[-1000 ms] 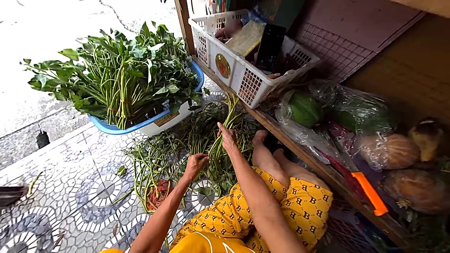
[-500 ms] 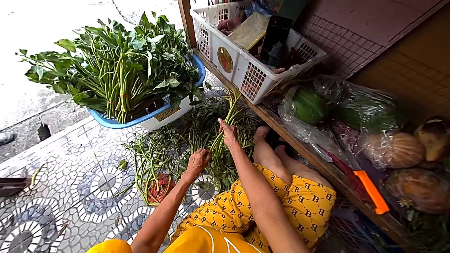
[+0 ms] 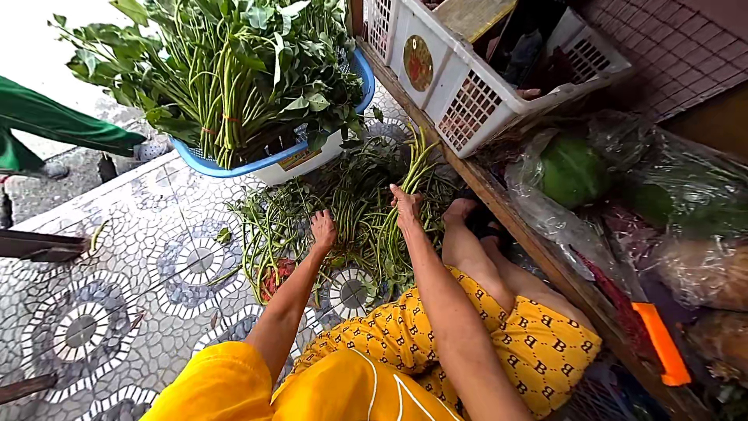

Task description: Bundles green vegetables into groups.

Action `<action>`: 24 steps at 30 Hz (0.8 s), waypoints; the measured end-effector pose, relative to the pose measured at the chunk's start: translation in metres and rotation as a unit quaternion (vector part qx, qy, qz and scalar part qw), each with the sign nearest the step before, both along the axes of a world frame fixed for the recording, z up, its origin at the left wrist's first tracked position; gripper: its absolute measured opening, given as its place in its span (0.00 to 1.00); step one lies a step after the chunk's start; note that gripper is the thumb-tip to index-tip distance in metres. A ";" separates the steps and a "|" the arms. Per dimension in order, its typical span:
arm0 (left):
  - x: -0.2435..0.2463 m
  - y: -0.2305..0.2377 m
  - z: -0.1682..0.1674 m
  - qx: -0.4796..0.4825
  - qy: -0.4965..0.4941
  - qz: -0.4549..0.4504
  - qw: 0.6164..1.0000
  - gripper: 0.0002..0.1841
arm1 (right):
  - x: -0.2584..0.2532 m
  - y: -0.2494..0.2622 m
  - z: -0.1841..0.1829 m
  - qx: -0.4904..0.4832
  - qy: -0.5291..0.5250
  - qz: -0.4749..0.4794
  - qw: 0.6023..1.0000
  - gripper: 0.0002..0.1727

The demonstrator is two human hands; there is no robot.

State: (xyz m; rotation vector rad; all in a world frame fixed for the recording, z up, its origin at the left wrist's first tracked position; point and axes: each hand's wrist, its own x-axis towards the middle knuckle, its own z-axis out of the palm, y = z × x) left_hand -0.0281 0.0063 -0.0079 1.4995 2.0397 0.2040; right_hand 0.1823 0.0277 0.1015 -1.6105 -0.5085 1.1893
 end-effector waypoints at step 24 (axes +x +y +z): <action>0.063 0.015 -0.053 -0.142 0.190 -0.233 0.943 0.29 | 0.007 0.012 -0.021 -0.110 -0.056 0.029 0.992 0.24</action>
